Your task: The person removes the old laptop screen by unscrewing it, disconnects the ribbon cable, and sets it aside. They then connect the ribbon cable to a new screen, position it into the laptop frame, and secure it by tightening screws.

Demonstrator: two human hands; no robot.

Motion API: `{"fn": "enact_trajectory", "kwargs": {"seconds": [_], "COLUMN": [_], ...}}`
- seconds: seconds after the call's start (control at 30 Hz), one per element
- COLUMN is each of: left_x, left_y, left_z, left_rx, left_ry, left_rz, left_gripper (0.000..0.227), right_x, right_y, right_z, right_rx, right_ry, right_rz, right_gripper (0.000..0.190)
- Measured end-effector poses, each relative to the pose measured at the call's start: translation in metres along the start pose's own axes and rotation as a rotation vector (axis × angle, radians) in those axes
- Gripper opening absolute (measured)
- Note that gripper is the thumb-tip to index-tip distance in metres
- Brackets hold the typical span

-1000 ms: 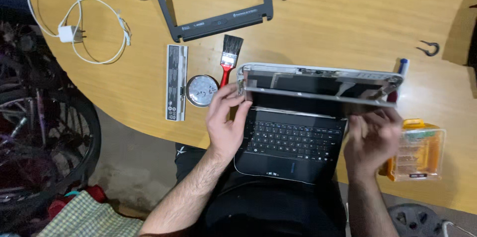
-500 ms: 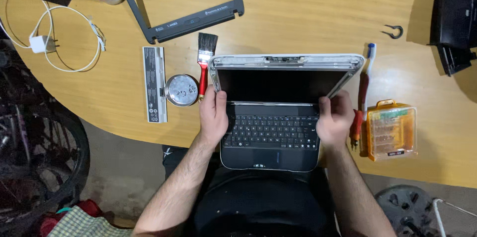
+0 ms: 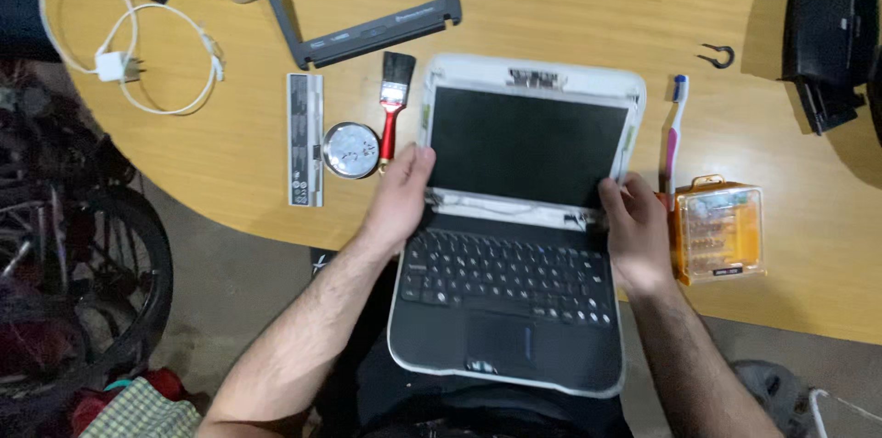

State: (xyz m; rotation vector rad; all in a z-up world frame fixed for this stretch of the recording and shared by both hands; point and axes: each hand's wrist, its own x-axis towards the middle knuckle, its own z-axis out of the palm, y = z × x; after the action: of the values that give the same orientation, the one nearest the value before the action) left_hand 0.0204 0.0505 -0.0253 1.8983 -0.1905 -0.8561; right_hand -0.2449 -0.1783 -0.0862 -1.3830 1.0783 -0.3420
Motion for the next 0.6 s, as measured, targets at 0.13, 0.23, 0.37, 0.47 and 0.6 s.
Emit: {"fn": "enact_trajectory", "kwargs": {"seconds": [0.13,0.23,0.37,0.47,0.6], "left_x": [-0.023,-0.024,-0.040,-0.049,-0.065], "left_y": [-0.036,-0.096,-0.110,-0.117,-0.083], "left_z": [-0.002,0.001,-0.007,-0.013,-0.020], "left_rx": [-0.005,0.008,-0.036,-0.041,0.092], "left_ry": [-0.035,-0.024,-0.070,-0.061,-0.066], "left_rz": [-0.105,-0.148,-0.186,-0.132,-0.094], "left_gripper": [0.042,0.037,0.032,0.044,0.060], "right_x": [-0.030,-0.045,-0.046,-0.053,-0.062], "right_y": [-0.006,0.006,0.039,0.036,0.001], "right_z": [-0.001,0.001,0.003,0.000,0.005], "right_rx": [-0.146,-0.370,-0.392,-0.395,-0.534], "right_ry": [-0.001,-0.006,0.006,0.011,0.090], "right_rz": [0.066,0.193,0.190,0.160,0.045], "right_gripper": [0.026,0.035,0.031,0.028,0.034]}}
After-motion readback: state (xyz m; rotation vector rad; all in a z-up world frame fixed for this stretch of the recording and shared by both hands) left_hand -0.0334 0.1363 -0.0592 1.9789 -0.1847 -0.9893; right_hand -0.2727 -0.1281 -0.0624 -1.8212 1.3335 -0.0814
